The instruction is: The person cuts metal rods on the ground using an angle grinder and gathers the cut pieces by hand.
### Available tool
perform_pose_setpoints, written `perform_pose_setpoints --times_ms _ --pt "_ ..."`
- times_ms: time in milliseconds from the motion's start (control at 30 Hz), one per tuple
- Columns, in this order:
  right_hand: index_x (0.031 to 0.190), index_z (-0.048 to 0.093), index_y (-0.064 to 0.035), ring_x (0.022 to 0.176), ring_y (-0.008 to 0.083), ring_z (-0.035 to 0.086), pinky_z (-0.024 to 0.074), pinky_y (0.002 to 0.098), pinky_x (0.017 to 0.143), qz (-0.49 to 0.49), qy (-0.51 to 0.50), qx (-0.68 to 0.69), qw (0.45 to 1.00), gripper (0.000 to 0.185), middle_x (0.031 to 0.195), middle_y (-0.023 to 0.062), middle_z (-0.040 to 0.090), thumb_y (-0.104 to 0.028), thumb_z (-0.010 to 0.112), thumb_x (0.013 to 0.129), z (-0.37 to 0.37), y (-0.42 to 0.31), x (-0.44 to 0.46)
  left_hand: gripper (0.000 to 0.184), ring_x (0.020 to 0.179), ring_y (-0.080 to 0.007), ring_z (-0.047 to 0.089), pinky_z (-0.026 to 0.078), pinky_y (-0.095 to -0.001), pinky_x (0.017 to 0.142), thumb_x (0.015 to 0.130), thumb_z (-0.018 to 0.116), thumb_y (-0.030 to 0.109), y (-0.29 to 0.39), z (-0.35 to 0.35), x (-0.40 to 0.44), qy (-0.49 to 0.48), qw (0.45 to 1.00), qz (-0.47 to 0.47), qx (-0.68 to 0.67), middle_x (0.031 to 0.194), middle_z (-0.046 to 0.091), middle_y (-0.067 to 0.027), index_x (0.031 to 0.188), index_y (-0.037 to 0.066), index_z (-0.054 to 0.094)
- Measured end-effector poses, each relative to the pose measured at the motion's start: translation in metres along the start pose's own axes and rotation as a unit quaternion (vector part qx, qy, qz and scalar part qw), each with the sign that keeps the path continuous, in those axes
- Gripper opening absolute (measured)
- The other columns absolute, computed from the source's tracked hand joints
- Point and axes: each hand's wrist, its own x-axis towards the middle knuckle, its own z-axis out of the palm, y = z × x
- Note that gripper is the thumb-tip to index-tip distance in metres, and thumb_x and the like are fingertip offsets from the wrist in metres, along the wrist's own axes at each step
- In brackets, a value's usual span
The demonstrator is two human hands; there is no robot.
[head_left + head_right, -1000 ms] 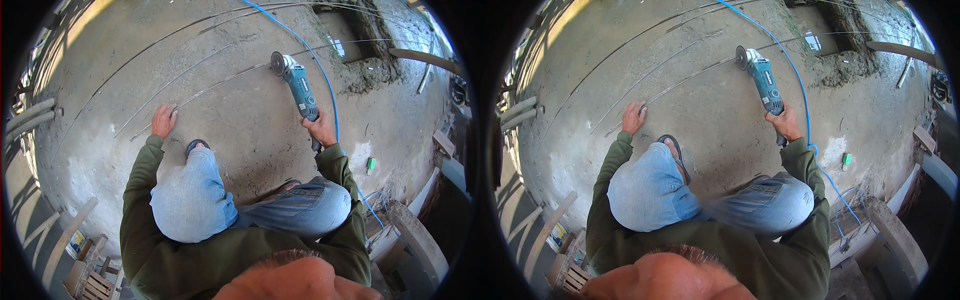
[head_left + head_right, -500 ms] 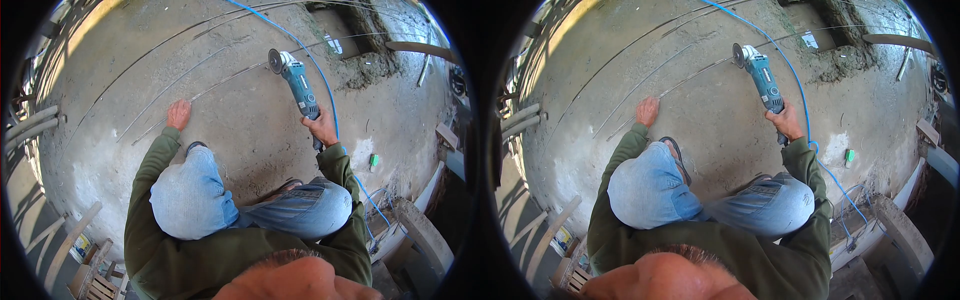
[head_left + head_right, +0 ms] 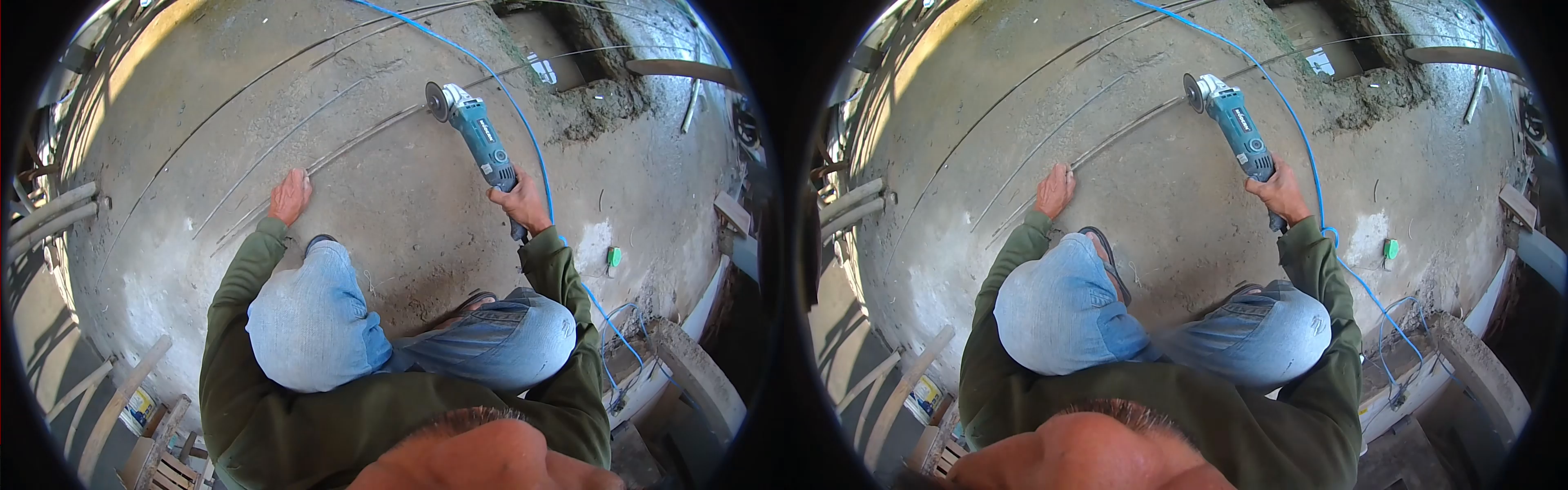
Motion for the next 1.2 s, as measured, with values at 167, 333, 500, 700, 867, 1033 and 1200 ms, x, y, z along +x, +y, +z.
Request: perform_pose_setpoints --times_ms 167,333,500,700,867,1033,1200 --pt "0.105 0.058 0.0037 0.07 0.0116 0.049 0.0425 0.0274 0.063 0.002 -0.017 0.005 1.0 0.05 0.08 0.0014 0.054 -0.02 0.072 0.063 -0.002 -0.021 0.001 0.017 0.075 -0.0348 0.062 0.049 -0.0468 0.061 0.089 0.056 0.017 0.01 -0.013 -0.006 0.003 1.0 -0.002 -0.021 0.088 0.056 -0.0133 0.104 0.009 0.059" --pt "0.11 0.056 0.0023 0.061 0.0103 0.049 0.042 0.0274 0.055 -0.017 -0.022 -0.02 0.999 0.053 0.077 0.0014 0.054 -0.021 0.073 0.065 -0.002 -0.008 0.007 0.019 0.071 -0.0327 0.062 0.049 -0.0443 0.059 0.088 0.059 0.017 0.01 -0.014 -0.005 0.039 0.998 0.006 -0.057 0.087 0.056 -0.0105 0.105 0.01 0.063" --pt "0.11 0.057 0.0024 0.06 0.0099 0.049 0.0418 0.0274 0.055 -0.016 -0.019 -0.035 0.999 0.053 0.077 0.0015 0.054 -0.021 0.073 0.066 -0.002 -0.007 0.009 0.018 0.071 -0.0327 0.062 0.049 -0.0439 0.059 0.088 0.061 0.016 0.014 -0.019 -0.003 0.045 0.997 -0.002 -0.067 0.085 0.056 -0.0103 0.104 0.01 0.064" --pt "0.11 0.057 0.0027 0.064 0.0117 0.05 0.043 0.0282 0.058 -0.046 -0.012 -0.034 0.998 0.053 0.078 0.0025 0.055 -0.022 0.073 0.066 0.0 -0.008 0.009 0.017 0.071 -0.0324 0.062 0.049 -0.0435 0.058 0.087 0.061 0.016 0.016 -0.023 -0.003 0.043 0.997 -0.002 -0.062 0.084 0.056 -0.0098 0.102 0.01 0.064" --pt "0.108 0.057 0.0047 0.07 0.0142 0.052 0.0449 0.0292 0.065 -0.006 -0.02 -0.03 0.999 0.052 0.079 0.004 0.057 -0.019 0.072 0.064 -0.003 -0.021 0.006 0.015 0.071 -0.032 0.063 0.049 -0.0432 0.057 0.087 0.061 0.015 0.017 -0.026 -0.001 0.061 0.997 0.001 -0.054 0.084 0.057 -0.0097 0.1 0.009 0.064" --pt "0.108 0.057 0.0047 0.069 0.0139 0.051 0.0448 0.0293 0.065 -0.013 -0.013 -0.037 0.999 0.052 0.078 0.004 0.057 -0.019 0.072 0.064 -0.003 -0.017 0.006 0.018 0.07 -0.0302 0.063 0.05 -0.0423 0.056 0.086 0.063 0.015 0.012 -0.022 -0.002 0.079 0.996 0.009 -0.039 0.084 0.057 -0.0091 0.103 0.01 0.065" --pt "0.109 0.057 0.0048 0.069 0.0134 0.051 0.0447 0.029 0.064 -0.01 -0.016 -0.054 0.998 0.052 0.078 0.0042 0.057 -0.019 0.071 0.064 -0.005 -0.024 0.005 0.02 0.07 -0.0295 0.063 0.05 -0.0413 0.056 0.085 0.063 0.016 0.015 -0.024 -0.004 0.084 0.996 0.011 -0.037 0.084 0.057 -0.0085 0.104 0.01 0.065"
